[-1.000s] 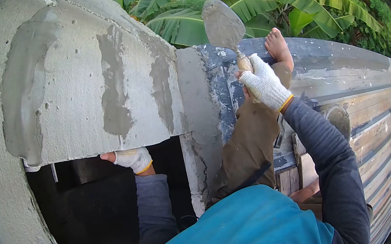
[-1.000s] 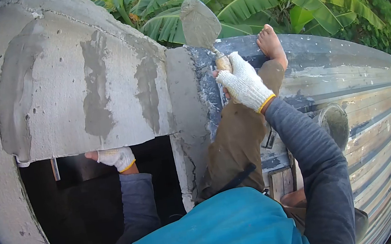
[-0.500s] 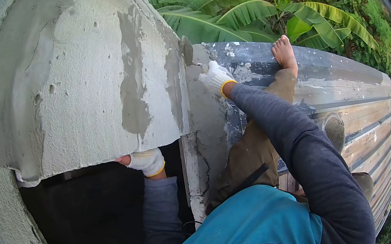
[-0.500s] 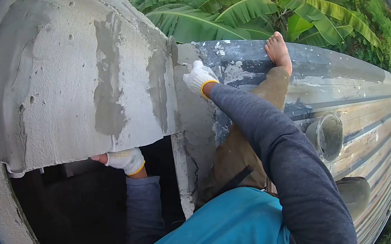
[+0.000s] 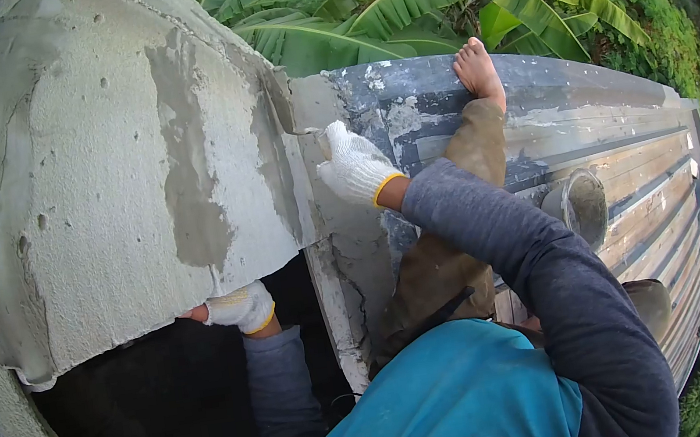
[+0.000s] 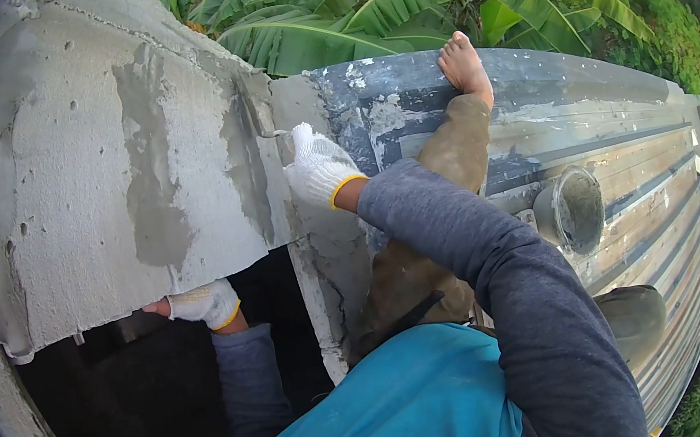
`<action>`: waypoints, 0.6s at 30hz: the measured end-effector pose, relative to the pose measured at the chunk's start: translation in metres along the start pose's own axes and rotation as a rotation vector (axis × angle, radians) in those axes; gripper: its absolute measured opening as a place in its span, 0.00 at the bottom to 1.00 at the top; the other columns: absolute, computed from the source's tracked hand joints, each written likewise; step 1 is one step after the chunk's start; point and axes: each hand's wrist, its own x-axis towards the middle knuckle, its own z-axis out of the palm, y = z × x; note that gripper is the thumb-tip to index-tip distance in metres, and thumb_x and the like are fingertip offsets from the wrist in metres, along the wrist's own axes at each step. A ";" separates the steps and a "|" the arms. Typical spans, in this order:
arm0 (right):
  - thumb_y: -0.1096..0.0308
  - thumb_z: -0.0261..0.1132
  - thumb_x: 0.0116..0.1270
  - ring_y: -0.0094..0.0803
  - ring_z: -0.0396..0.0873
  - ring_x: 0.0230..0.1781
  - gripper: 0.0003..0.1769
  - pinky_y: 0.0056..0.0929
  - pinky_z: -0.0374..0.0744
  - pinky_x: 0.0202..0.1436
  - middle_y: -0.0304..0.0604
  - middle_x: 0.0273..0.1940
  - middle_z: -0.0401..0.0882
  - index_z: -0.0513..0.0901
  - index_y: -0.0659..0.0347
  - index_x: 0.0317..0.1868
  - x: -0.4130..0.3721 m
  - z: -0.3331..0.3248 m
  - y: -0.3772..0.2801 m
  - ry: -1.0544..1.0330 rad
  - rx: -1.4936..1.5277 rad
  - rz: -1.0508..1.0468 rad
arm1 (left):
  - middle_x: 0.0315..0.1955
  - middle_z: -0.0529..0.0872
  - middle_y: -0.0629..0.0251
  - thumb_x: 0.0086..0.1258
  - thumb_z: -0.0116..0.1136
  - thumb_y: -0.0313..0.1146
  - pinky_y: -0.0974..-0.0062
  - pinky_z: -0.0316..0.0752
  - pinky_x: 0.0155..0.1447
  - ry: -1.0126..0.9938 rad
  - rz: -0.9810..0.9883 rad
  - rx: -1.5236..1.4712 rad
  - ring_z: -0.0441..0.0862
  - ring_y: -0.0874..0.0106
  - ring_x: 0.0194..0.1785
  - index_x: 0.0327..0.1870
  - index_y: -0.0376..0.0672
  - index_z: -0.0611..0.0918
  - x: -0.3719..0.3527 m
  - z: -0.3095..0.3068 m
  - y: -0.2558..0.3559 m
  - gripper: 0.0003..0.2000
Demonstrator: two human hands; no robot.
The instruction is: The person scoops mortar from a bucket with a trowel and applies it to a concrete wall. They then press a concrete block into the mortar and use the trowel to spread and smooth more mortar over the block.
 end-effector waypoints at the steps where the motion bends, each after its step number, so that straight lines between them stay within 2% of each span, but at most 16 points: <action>1: 0.60 0.66 0.64 0.65 0.82 0.46 0.24 0.55 0.79 0.49 0.68 0.41 0.81 0.68 0.68 0.52 0.001 -0.004 0.002 0.004 0.020 0.049 | 0.78 0.58 0.57 0.72 0.44 0.70 0.57 0.55 0.81 0.001 -0.001 0.000 0.58 0.56 0.77 0.80 0.47 0.55 0.000 -0.001 0.000 0.45; 3: 0.58 0.65 0.65 0.65 0.82 0.47 0.24 0.55 0.79 0.50 0.69 0.43 0.81 0.68 0.66 0.52 0.020 -0.002 0.011 0.003 0.018 0.168 | 0.78 0.57 0.57 0.74 0.41 0.69 0.57 0.55 0.81 0.014 -0.040 -0.037 0.58 0.56 0.78 0.80 0.47 0.55 0.000 0.000 0.000 0.43; 4: 0.59 0.65 0.66 0.61 0.83 0.50 0.24 0.53 0.80 0.54 0.67 0.46 0.83 0.70 0.66 0.54 0.032 -0.008 0.007 -0.011 0.004 0.225 | 0.78 0.57 0.57 0.74 0.41 0.69 0.57 0.55 0.81 0.011 -0.034 -0.039 0.58 0.56 0.78 0.80 0.47 0.55 -0.001 0.006 0.002 0.43; 6: 0.58 0.66 0.65 0.60 0.82 0.52 0.23 0.51 0.80 0.55 0.65 0.48 0.83 0.73 0.65 0.53 0.064 -0.007 0.019 -0.006 -0.017 0.193 | 0.77 0.60 0.60 0.71 0.42 0.73 0.56 0.55 0.80 0.095 -0.035 0.014 0.59 0.56 0.77 0.80 0.50 0.58 -0.005 0.020 0.007 0.45; 9: 0.57 0.66 0.64 0.61 0.81 0.54 0.23 0.50 0.79 0.56 0.64 0.49 0.83 0.74 0.65 0.51 0.088 0.001 0.030 -0.065 -0.038 0.094 | 0.77 0.60 0.60 0.71 0.41 0.73 0.56 0.55 0.79 0.084 0.021 0.032 0.60 0.56 0.77 0.79 0.49 0.59 -0.008 0.026 0.006 0.44; 12: 0.57 0.66 0.63 0.62 0.80 0.54 0.23 0.51 0.79 0.57 0.65 0.49 0.83 0.74 0.64 0.51 0.070 0.004 0.034 -0.031 0.007 0.050 | 0.77 0.60 0.61 0.71 0.42 0.73 0.56 0.55 0.79 0.046 0.050 0.077 0.60 0.55 0.77 0.80 0.49 0.58 -0.007 0.017 0.003 0.45; 16: 0.57 0.66 0.61 0.66 0.79 0.52 0.24 0.54 0.77 0.55 0.66 0.47 0.81 0.72 0.65 0.50 0.040 -0.009 0.028 -0.032 0.113 0.034 | 0.77 0.61 0.61 0.70 0.43 0.73 0.55 0.56 0.79 -0.028 -0.028 0.041 0.60 0.55 0.77 0.80 0.48 0.58 -0.002 -0.010 -0.001 0.46; 18: 0.56 0.66 0.62 0.65 0.79 0.53 0.24 0.53 0.77 0.55 0.66 0.48 0.81 0.72 0.65 0.51 0.035 -0.004 0.024 -0.013 0.119 0.067 | 0.77 0.61 0.62 0.70 0.45 0.73 0.55 0.57 0.78 -0.008 0.039 0.093 0.61 0.55 0.76 0.80 0.49 0.58 0.001 -0.009 -0.004 0.46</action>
